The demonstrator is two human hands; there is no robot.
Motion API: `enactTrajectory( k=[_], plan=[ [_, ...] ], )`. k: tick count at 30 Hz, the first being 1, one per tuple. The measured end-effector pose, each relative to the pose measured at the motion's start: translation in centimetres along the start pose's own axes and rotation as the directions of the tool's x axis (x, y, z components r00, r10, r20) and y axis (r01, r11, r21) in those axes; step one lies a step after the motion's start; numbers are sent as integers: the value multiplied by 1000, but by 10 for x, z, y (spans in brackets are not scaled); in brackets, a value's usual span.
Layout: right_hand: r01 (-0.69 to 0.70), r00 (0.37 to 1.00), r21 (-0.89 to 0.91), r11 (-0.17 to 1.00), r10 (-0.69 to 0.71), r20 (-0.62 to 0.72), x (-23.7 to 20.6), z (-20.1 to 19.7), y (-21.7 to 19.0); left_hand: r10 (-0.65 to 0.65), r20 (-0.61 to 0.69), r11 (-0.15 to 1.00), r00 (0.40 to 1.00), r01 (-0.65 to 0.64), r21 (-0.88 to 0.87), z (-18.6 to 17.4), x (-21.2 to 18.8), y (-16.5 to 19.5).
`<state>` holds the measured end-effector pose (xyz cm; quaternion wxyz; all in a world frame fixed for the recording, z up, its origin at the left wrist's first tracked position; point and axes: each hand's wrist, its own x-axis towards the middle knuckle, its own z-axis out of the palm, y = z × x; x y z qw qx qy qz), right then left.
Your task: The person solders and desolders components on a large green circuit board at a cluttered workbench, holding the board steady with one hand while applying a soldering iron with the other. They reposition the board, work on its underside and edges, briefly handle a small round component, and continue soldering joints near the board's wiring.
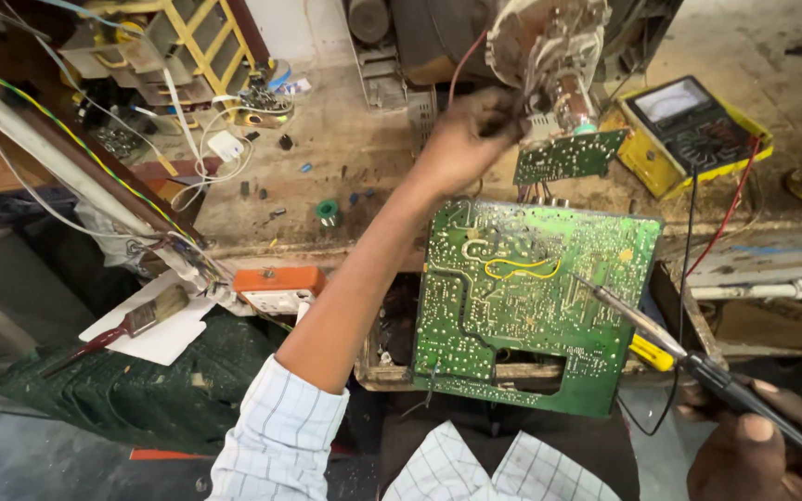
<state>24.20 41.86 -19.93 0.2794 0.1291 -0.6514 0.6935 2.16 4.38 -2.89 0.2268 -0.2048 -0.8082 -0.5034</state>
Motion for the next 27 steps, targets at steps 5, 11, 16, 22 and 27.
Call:
enactTrajectory(
  k=[5,11,16,22,27],
  plan=[
    [98,994,185,978,-105,26,3,14,3,-88,-18,972,996,82,-219,-6,-4,4],
    [77,997,175,982,-80,11,3,14,2,0,-382,999,924,-14,-34,-50,-9,30],
    [92,995,183,979,-95,9,2,15,-1,571,-453,749,684,-210,628,-91,-28,45],
    [111,994,184,977,-112,-8,-1,10,0,7,-319,851,948,162,499,-142,-95,62],
    [127,992,195,972,-129,-3,-7,1,18,-476,30,869,879,476,-138,-120,-178,80]
  ],
)
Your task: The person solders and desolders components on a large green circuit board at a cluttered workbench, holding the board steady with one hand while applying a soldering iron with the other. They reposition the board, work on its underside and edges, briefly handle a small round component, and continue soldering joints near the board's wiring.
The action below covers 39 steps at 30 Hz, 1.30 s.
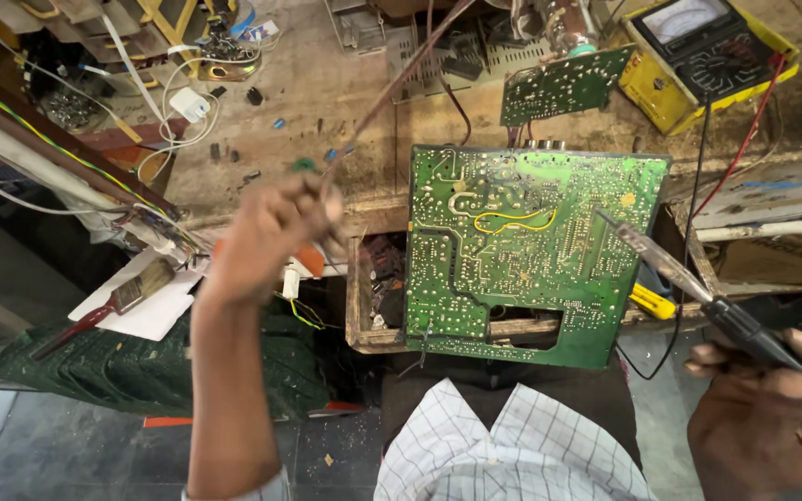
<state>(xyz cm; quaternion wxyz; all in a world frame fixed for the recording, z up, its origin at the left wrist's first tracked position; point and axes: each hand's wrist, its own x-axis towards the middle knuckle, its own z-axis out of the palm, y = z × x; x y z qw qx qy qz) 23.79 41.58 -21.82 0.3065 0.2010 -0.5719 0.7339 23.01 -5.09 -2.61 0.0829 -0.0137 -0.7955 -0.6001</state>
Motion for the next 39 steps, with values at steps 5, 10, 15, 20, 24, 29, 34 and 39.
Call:
enactTrajectory(
  k=[5,10,15,20,24,29,34,39],
  plan=[
    [-263,962,5,965,262,71,26,2,-28,52,206,926,977,29,-375,43,-50,-19],
    [-788,611,127,602,741,280,47,22,-46,-2,70,796,998,44,-603,92,-59,-24],
    [-163,957,112,980,130,260,5,84,-17,-38,-36,794,999,8,-608,114,-63,-14],
    [230,889,-68,971,-181,420,25,138,-31,-83,-21,777,996,52,-627,117,-66,0],
    [294,868,-128,947,-209,450,47,162,-48,-130,-15,780,991,93,-619,120,-67,0],
    [335,855,-154,930,-231,464,46,161,-39,-106,34,763,994,104,-638,122,-68,-3],
    [434,828,-154,888,-326,456,42,160,-37,5,-140,845,990,-79,-529,129,-66,7],
    [384,863,-188,904,-279,421,39,167,-42,604,-283,759,745,-430,489,135,-74,22]
  ],
)
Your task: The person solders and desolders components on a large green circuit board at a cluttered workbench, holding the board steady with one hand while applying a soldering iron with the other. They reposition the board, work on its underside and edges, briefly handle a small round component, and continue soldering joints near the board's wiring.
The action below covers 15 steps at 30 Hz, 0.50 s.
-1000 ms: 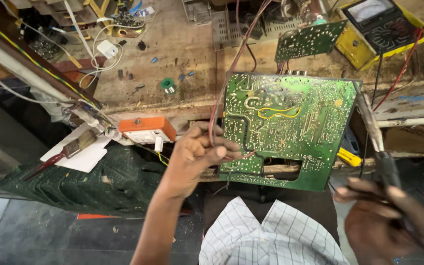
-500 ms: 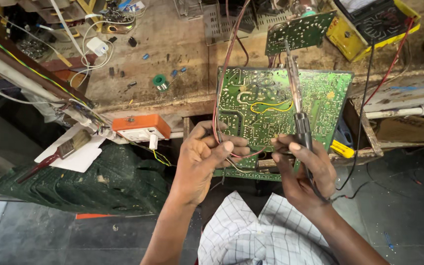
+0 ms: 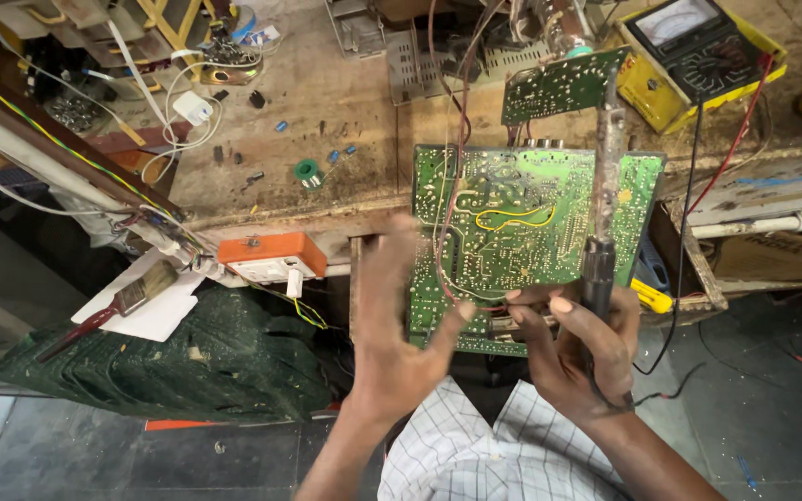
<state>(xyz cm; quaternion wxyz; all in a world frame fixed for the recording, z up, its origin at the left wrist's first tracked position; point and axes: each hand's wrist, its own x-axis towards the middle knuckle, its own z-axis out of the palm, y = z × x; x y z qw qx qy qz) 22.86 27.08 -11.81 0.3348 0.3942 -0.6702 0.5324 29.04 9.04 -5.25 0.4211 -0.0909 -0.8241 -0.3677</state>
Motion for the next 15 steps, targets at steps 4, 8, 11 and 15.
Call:
enactTrajectory(
  k=[4,8,11,15],
  plan=[
    [-23,1000,70,997,23,8,2,4,0,94,251,992,963,-71,-100,0,6,-6],
    [-101,994,188,977,106,-17,5,8,-2,97,261,974,960,-37,-223,-2,10,-13],
    [-106,992,233,967,119,-41,7,10,-3,38,349,983,936,29,-184,-9,15,-15],
    [-108,988,301,947,135,-69,8,13,0,125,347,988,929,-83,-134,-15,23,-14]
  ],
)
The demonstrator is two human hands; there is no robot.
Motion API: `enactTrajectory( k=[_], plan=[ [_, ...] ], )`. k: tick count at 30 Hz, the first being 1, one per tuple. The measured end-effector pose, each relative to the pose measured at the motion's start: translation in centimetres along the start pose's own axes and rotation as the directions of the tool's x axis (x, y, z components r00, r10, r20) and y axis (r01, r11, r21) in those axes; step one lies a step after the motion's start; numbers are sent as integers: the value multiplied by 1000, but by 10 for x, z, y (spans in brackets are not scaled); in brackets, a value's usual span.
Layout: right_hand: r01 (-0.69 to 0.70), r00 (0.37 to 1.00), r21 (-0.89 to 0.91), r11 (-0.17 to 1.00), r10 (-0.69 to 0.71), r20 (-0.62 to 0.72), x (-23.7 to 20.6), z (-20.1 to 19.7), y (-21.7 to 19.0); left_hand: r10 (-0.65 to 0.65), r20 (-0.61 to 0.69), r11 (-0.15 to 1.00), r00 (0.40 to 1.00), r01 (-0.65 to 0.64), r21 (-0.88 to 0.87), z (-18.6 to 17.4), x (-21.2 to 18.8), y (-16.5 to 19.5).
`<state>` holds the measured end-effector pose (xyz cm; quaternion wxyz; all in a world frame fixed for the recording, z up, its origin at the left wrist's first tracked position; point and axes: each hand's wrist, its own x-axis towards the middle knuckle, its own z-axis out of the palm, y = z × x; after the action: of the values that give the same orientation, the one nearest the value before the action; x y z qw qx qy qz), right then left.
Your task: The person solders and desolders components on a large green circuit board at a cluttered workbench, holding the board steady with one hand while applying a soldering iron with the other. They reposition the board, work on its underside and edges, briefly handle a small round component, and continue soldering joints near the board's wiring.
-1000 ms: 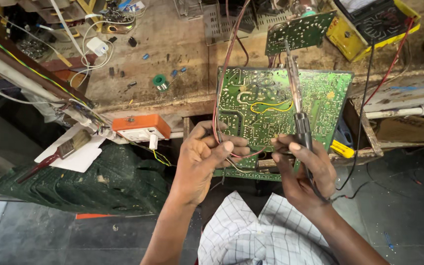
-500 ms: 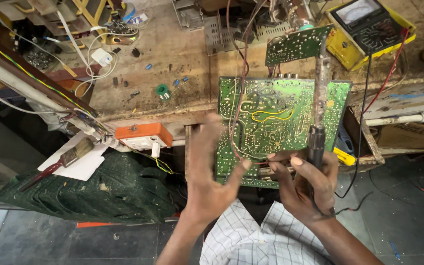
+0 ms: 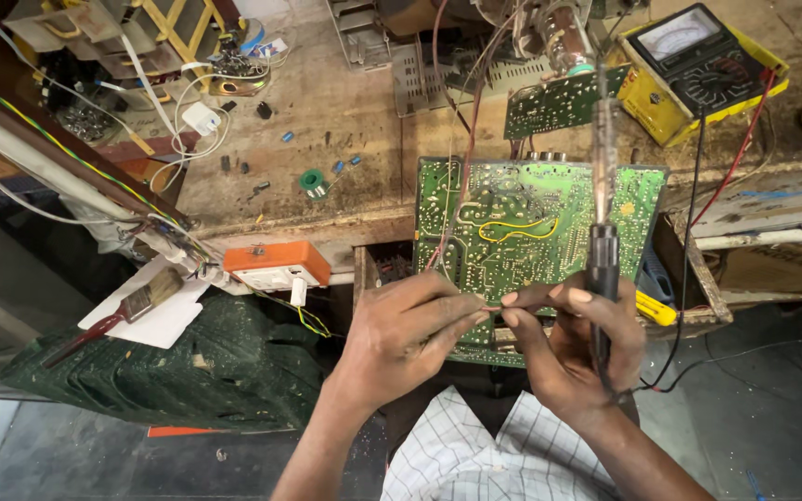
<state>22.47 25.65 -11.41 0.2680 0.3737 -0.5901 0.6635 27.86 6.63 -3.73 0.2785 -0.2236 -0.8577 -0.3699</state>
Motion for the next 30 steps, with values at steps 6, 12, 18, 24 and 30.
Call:
enactTrajectory(
  k=[6,12,18,24,30],
  plan=[
    [36,999,-46,998,-35,8,5,-1,9,72,-10,995,997,-71,72,-5,7,-4],
    [209,974,-242,947,-223,-30,0,-38,24,-52,-145,970,988,84,227,6,18,-19],
    [59,992,-266,962,-86,-91,-35,-91,11,-69,-212,954,975,127,273,25,29,-29],
    [-29,999,-405,914,10,-49,-32,-110,-3,-115,-232,953,966,173,250,39,30,-35],
    [-85,995,-326,941,63,-77,-10,-94,-3,-135,-247,945,960,199,258,49,30,-37]
  ],
)
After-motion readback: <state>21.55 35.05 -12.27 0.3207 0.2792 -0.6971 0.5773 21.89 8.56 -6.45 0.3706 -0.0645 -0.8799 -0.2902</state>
